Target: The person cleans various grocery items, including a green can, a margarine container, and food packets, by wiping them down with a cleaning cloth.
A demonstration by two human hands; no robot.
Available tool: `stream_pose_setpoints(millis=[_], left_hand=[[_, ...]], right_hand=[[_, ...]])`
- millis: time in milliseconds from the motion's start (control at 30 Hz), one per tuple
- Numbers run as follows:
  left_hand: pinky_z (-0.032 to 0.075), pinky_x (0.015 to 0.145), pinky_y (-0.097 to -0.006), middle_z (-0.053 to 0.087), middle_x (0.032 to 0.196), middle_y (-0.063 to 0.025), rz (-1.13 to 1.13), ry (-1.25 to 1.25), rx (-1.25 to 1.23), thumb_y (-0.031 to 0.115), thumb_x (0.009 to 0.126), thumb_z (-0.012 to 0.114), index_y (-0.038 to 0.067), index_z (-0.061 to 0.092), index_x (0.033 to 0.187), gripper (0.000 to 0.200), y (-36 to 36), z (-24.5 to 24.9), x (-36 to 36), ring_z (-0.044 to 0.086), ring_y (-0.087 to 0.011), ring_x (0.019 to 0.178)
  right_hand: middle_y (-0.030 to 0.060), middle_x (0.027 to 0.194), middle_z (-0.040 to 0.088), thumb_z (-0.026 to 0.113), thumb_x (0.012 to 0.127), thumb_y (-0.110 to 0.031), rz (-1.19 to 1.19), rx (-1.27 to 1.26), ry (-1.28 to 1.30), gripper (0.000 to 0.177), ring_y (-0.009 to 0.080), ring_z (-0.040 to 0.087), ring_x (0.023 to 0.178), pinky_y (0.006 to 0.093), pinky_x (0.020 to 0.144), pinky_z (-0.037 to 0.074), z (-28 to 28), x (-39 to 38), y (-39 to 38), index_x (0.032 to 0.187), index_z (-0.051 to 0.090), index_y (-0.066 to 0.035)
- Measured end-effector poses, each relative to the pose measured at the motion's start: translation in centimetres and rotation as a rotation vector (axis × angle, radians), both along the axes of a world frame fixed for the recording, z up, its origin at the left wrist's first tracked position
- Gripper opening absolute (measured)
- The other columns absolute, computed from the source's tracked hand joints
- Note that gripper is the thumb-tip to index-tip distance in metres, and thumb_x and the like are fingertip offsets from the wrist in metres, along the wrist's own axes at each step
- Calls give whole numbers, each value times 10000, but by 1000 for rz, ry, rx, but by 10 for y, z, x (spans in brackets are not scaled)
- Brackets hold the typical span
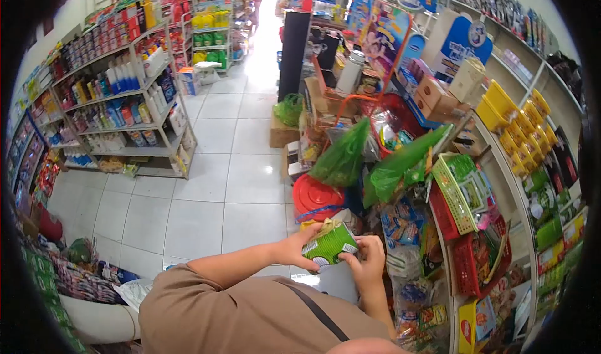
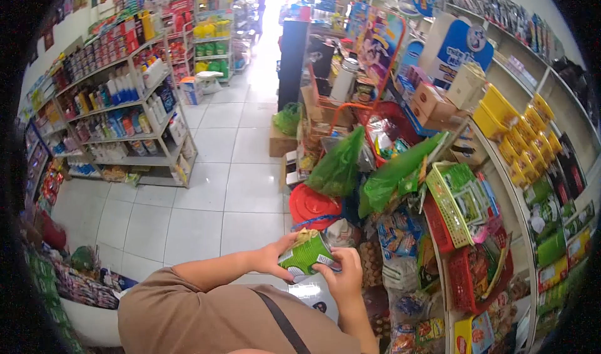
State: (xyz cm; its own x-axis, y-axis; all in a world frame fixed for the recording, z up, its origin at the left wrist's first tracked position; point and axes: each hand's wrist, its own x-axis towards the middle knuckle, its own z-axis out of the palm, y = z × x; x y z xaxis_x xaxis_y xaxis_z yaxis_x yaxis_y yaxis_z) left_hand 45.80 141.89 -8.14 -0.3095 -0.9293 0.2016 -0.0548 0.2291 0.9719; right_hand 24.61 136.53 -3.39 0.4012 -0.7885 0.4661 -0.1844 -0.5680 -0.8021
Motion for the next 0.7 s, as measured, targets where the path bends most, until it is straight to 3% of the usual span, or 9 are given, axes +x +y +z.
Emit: stream_pose_setpoints(millis=[33,133,167,233,333,400,467,600,700], left_hand=[[229,1063,-348,323,1366,-139,2,94,94,229,638,779,46,123,1404,1025,5,3,-1,296,-227,1287],[224,1065,-340,287,1389,-123,-49,531,161,225,635,780,65,86,1416,1056,8,-7,-3,274,-213,1300],[225,1064,-338,277,1395,-117,-50,643,186,224,638,778,68,79,1418,1059,10,-5,-4,270,-210,1301],[227,1063,-335,259,1406,-104,-58,870,237,222,642,774,72,63,1421,1065,14,8,-10,262,-204,1304],[230,1062,-336,251,1411,-87,120,851,185,224,656,772,61,69,1417,1049,3,1,-14,267,-194,1300],[246,1054,-342,277,1377,-134,286,615,153,219,644,782,30,119,1391,1017,-4,1,-19,277,-220,1290],[251,1050,-349,290,1357,-160,440,370,227,211,630,792,15,152,1371,998,-2,9,-28,276,-231,1286],[271,1036,-407,287,1326,-230,628,-337,-258,213,605,808,21,190,1334,975,-10,4,-60,297,-296,1271],[263,1042,-396,280,1340,-232,584,-263,-239,213,594,816,7,139,1355,1039,-17,3,-82,296,-311,1276]], right_hand=[[124,980,524,791,662,-221,45,-62,41,467,211,554,865,283,693,503,-12,-4,-5,988,518,-28],[123,1090,484,686,759,-408,204,29,-438,573,193,520,943,299,702,501,-44,8,-31,1135,460,-39],[108,1250,420,559,794,-569,178,155,-443,729,187,482,1030,314,768,486,-60,15,-43,1289,358,-72],[87,1295,411,547,735,-647,422,557,-499,838,208,452,1128,363,907,411,-79,22,-45,1325,335,-92],[75,1347,399,498,710,-713,664,1063,-610,897,241,421,1210,396,1003,348,-112,29,-23,1357,319,-117],[72,1309,443,365,939,-441,526,1171,-793,528,261,452,1178,427,969,385,-124,45,-14,1356,311,-122],[71,1286,469,360,963,-357,505,1264,-896,430,246,487,1140,408,950,408,-99,44,-17,1327,346,-129],[79,1143,563,365,963,-272,256,1213,-872,322,224,562,1022,374,883,453,-100,29,-41,1204,461,-81],[83,1017,608,389,941,-201,193,1094,-886,263,202,599,922,335,821,478,-63,10,-65,1085,526,-30]])
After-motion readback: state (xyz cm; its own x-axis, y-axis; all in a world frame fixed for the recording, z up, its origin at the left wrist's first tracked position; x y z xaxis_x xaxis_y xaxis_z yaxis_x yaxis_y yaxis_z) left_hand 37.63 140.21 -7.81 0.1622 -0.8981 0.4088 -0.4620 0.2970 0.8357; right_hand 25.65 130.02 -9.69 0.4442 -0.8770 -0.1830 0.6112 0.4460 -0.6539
